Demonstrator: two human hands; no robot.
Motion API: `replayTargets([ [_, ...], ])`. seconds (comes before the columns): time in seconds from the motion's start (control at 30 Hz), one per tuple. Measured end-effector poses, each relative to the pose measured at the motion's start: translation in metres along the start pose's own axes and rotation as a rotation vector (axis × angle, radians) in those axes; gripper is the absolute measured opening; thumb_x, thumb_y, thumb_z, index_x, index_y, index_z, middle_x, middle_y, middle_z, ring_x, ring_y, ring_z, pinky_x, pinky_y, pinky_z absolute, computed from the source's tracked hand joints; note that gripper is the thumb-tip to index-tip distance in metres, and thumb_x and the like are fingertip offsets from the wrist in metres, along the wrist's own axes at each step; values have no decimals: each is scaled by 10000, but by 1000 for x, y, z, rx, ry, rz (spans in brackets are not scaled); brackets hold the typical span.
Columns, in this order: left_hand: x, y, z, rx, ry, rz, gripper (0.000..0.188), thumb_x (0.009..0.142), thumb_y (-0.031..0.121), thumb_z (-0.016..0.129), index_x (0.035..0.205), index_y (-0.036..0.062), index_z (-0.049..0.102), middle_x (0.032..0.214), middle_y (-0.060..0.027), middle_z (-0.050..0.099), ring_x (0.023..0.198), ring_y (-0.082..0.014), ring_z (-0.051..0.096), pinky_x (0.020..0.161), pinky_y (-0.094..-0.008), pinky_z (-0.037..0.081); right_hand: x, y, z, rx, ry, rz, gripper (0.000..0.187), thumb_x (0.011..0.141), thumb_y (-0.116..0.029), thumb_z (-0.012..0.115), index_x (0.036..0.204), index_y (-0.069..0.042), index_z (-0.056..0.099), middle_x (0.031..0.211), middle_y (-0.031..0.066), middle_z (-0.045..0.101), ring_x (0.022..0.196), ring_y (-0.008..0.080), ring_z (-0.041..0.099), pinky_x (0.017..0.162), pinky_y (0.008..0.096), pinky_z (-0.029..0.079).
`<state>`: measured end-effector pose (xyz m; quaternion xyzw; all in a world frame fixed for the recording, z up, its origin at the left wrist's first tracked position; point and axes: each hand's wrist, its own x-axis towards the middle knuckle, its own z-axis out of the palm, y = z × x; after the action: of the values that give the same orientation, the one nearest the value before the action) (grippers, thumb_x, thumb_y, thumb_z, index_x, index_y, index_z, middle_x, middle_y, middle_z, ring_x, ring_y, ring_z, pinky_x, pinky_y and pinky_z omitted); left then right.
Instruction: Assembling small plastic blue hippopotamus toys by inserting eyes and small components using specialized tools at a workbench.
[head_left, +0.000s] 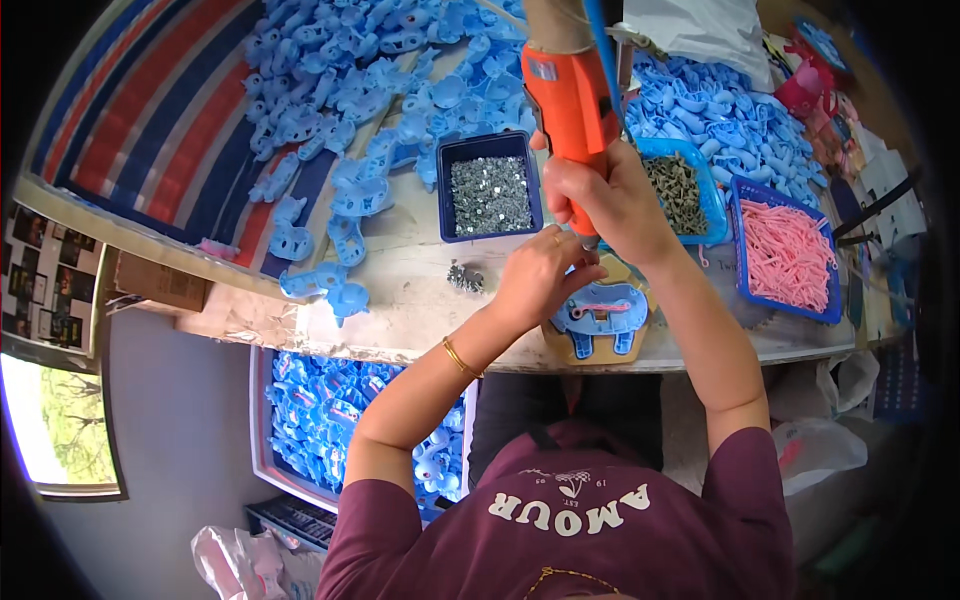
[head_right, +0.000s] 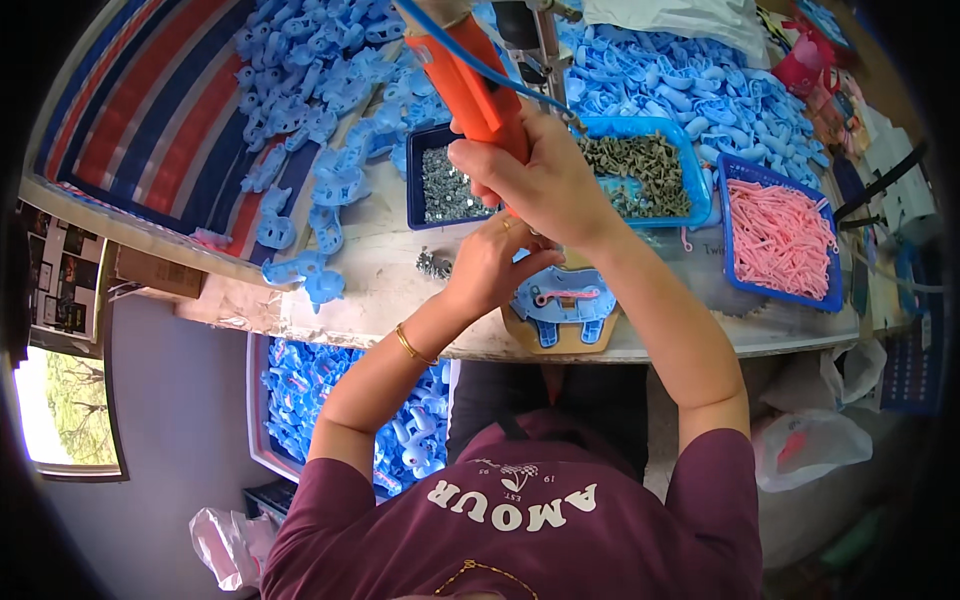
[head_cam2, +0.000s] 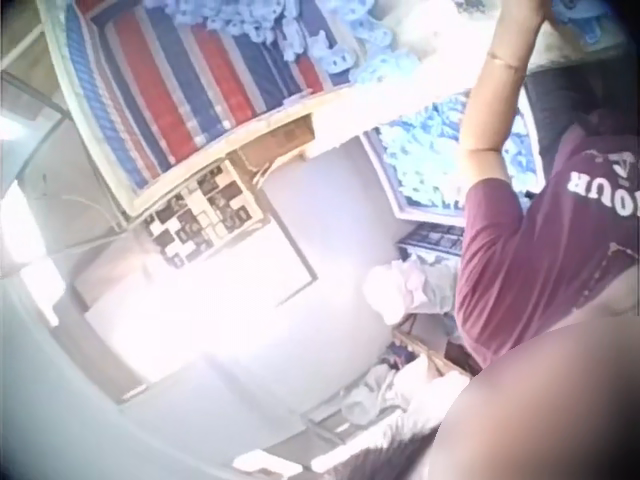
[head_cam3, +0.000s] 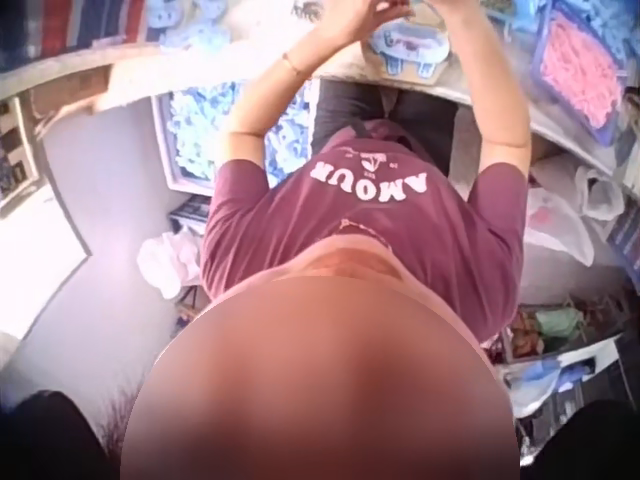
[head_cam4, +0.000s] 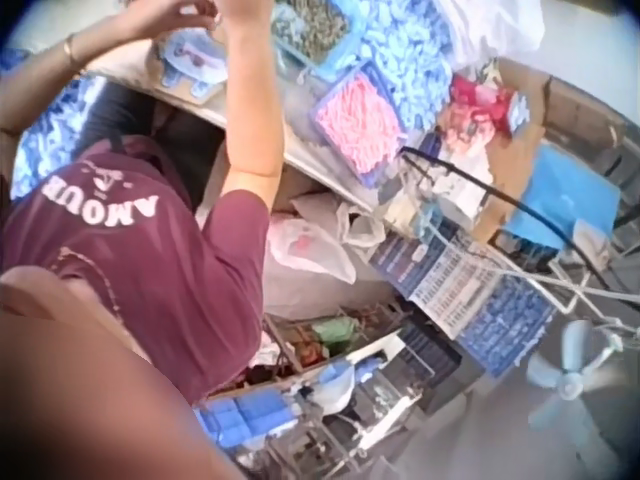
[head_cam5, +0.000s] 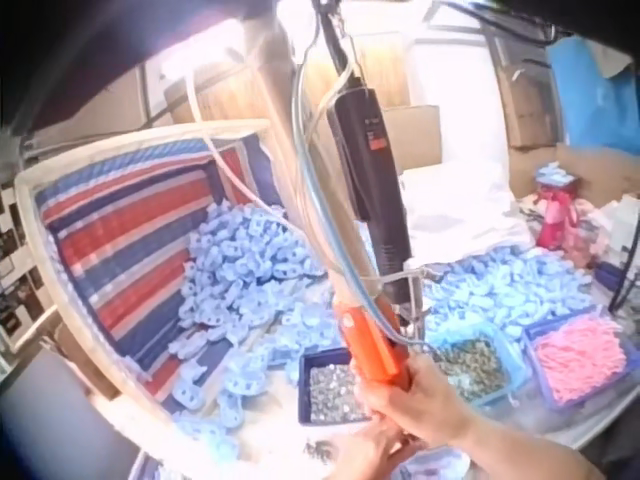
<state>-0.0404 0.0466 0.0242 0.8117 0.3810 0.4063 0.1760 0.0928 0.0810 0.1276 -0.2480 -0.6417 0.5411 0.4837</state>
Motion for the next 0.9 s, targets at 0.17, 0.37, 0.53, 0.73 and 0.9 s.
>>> replayTargets([
  [0.17, -3, -1, 3, -56, -45, -45, 201, 797, 165, 816, 877, 51, 671, 836, -94, 677, 785, -286, 665, 680, -395, 525, -8, 0, -1, 3, 41, -33, 326, 941, -209, 596, 1157, 36, 584, 672, 7, 554, 588, 59, 501, 562, 230, 421],
  [0.37, -10, 5, 2, -54, -24, -81, 220, 790, 244, 816, 818, 83, 668, 785, -82, 659, 767, -292, 638, 664, -418, 504, -13, -8, -2, 161, 16, 68, 242, 929, -177, 666, 1088, 1, 625, 797, 2, 616, 681, 73, 583, 620, 231, 472],
  [0.53, -9, 13, 2, 39, -40, 5, 220, 799, 251, 805, 796, 88, 657, 795, -61, 667, 795, -277, 633, 661, -415, 507, -21, -5, -2, 172, 45, 74, 197, 910, -143, 635, 1033, 11, 627, 731, -2, 602, 604, 58, 555, 555, 219, 437],
  [0.73, -11, 17, 7, 120, -63, 60, 212, 800, 247, 799, 810, 92, 653, 807, -24, 677, 814, -265, 636, 668, -395, 526, -29, -6, -4, 181, 79, 70, 185, 904, -116, 621, 1029, 20, 626, 686, 8, 601, 573, 66, 555, 554, 219, 442],
  [0.9, -12, 21, 6, 110, -86, 66, 214, 815, 248, 789, 830, 85, 650, 825, -30, 680, 828, -265, 640, 681, -390, 529, -33, -2, -8, 174, 62, 93, 210, 906, -122, 611, 1046, 34, 621, 669, 16, 603, 549, 70, 548, 529, 219, 430],
])
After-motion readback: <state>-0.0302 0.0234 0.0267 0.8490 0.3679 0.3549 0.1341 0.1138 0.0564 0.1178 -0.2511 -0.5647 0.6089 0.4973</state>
